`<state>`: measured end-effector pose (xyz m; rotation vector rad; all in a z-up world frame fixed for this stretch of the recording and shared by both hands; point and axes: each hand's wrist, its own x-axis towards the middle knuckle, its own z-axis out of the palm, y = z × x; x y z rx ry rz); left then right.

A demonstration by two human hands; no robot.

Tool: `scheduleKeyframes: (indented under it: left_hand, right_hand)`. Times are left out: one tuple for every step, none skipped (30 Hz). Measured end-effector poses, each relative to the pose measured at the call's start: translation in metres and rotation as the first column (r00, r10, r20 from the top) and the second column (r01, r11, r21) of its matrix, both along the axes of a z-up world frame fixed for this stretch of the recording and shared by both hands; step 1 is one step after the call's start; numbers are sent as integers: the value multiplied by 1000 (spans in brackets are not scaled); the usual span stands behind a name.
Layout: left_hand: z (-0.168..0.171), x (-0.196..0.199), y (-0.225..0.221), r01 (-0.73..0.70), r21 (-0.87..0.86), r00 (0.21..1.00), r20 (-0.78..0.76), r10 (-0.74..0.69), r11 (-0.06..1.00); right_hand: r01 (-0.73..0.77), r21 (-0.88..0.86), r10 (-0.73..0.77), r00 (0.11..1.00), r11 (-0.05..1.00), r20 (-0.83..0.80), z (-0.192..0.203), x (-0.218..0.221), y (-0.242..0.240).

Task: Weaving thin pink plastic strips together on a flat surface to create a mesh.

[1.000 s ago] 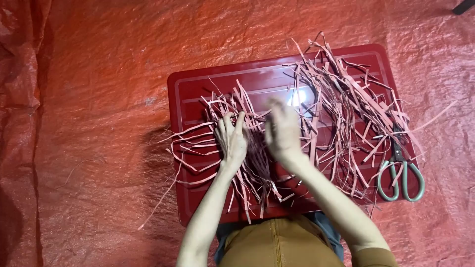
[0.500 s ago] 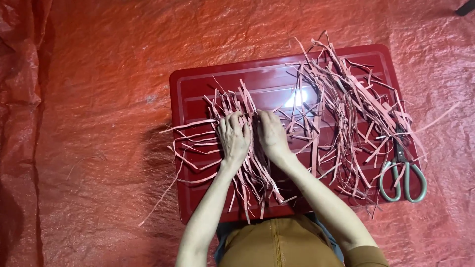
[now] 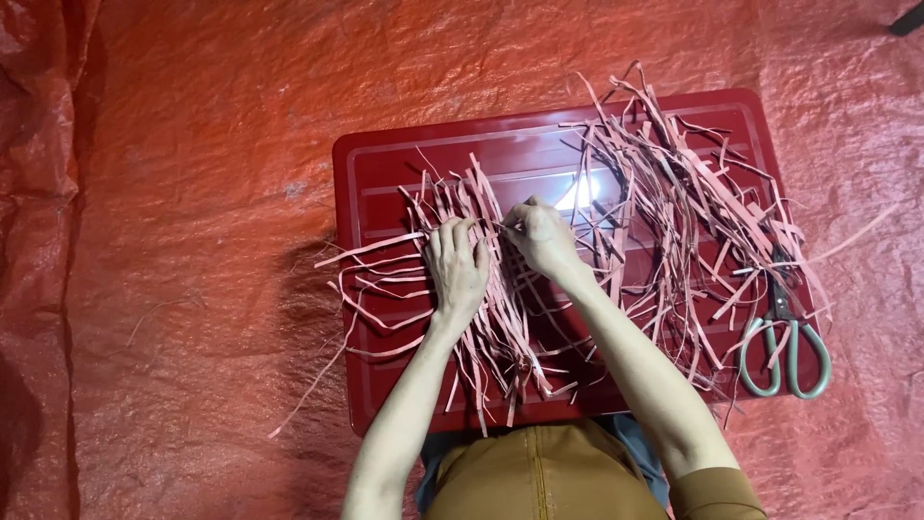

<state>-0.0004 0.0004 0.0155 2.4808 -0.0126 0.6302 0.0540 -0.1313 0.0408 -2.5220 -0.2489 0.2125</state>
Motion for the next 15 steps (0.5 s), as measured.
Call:
scheduleKeyframes:
  left_hand:
    - [-2, 1, -1, -9, -1, 1000, 1, 9, 1000]
    - [-4, 1, -1, -13, -7, 1000, 5, 13, 1000]
    - [-5, 2, -1, -16, -13, 1000, 10, 16, 1000]
    - [-6, 2, -1, -25, -13, 1000, 12, 25, 1000]
    - [-7, 2, -1, -24, -17, 1000, -1, 24, 1000]
    - [-8, 2, -1, -24, -21, 1000, -13, 24, 999]
    - [-7, 1, 0, -31, -21, 999, -13, 31, 999]
    - [-6, 1, 0, -20, -63, 1000, -23, 18, 998]
    - [-5, 0, 0, -4, -105, 1000, -31, 1, 994]
    - [-2, -2, 1, -8, -105, 1000, -30, 5, 994]
    - [1, -3, 1, 17, -194, 999, -45, -26, 981]
    - [4, -4, 1, 40, -282, 997, -56, -58, 959]
    - [20, -8, 4, 39, -281, 997, -55, -57, 959]
    - [35, -12, 6, 38, -295, 996, -69, -61, 955]
    - [51, -16, 8, 38, -310, 994, -84, -67, 950]
  right_hand:
    - [-9, -1, 9, 1000, 1000, 1, -3, 1, 0]
    - [2, -17, -2, 1000, 1000, -5, -5, 3, 0]
    - [14, -33, -14, 1000, 999, -10, -8, 4, 1]
    - [5, -33, -5, 1000, 999, -8, -3, 3, 1]
    - [-6, -12, 5, 1000, 1000, -12, 1, 2, 2]
    - [-16, 10, 16, 1000, 1000, -16, 6, 1, 3]
    - [-24, 9, 24, 1000, 1000, -16, 8, 1, 5]
    - [-46, 24, 46, 999, 999, 8, 11, 0, 6]
    - [-64, 38, 63, 997, 997, 33, 13, -1, 7]
    - [-68, 38, 67, 997, 997, 34, 11, -1, 8]
    - [-77, 38, 75, 996, 996, 47, 8, -1, 9]
    - [-85, 38, 83, 995, 996, 61, 6, -2, 9]
    - [-86, 39, 84, 995, 996, 63, 7, -3, 8]
    - [-91, 35, 89, 994, 995, 64, 8, -4, 8]
    - [-94, 31, 92, 994, 995, 65, 8, -5, 7]
